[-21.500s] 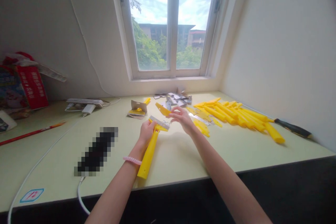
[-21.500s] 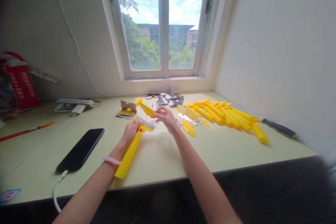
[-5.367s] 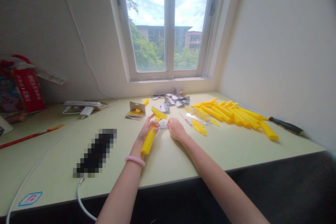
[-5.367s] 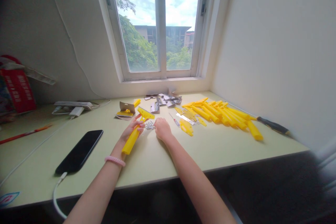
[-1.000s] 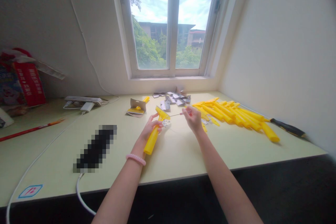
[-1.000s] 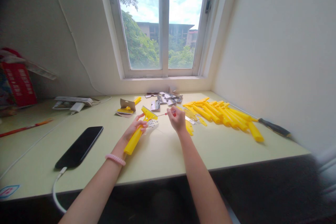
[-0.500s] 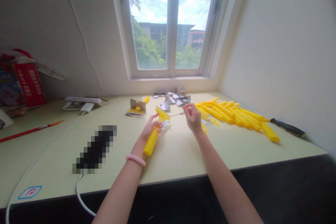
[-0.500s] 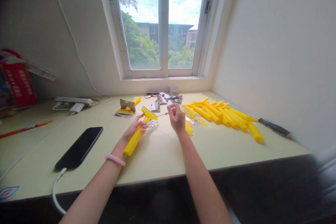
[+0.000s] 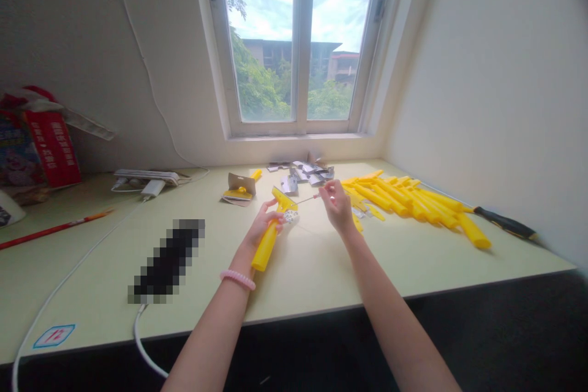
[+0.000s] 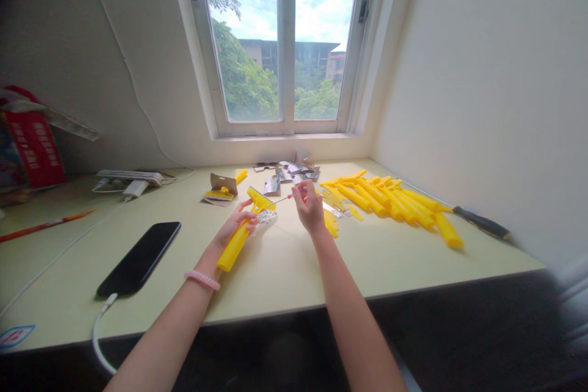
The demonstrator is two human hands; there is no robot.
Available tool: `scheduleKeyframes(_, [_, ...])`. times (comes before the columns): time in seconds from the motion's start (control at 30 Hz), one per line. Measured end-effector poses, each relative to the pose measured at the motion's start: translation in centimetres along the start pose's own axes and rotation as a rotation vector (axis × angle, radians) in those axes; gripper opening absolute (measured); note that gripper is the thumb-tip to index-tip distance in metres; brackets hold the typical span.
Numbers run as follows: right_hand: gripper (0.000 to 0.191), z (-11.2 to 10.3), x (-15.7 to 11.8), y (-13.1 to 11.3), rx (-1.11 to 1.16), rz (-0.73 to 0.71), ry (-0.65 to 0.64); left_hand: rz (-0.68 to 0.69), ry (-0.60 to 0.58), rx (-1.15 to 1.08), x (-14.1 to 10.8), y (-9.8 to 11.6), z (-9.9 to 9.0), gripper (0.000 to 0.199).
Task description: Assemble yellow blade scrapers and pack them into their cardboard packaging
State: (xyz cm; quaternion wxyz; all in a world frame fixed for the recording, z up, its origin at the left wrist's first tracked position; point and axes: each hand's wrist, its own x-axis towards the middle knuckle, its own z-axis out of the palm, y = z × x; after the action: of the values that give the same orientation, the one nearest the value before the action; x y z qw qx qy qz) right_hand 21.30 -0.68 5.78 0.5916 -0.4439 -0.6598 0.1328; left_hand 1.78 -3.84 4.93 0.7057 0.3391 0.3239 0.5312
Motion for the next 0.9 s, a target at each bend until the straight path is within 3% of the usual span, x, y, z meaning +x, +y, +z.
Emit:
scheduleKeyframes(0.17, [0.021,0.06,0.01,0.26,-0.035,0.007,0.01,0.006,-0.012,0.026,-0.11,0.02,0.14,0.057])
scheduleKeyframes(0.4, [0.007,0.21,0.07,0.76,-0.016,-0.041,-0.031,0.015,0.005,0.026,-0.05,0.03,0.12,0.057])
scheduleKeyframes(0.57, [0.016,0.03,-0.12,0.26,-0.071,-0.009,0.019,0.018,-0.002,0.032,-0.05,-0.07,0.03,0.058])
scheduleKeyframes(0.67, [0.018,0.05,-0.08,0.46,-0.107,0.015,-0.013,0.021,-0.001,0.028,-0.02,-0.06,0.05,0.059])
scheduleKeyframes(0.9, [0.01,0.15,0.05,0.58,-0.052,-0.057,-0.032,0.029,-0.007,0.029,0.1,-0.09,-0.08,0.06])
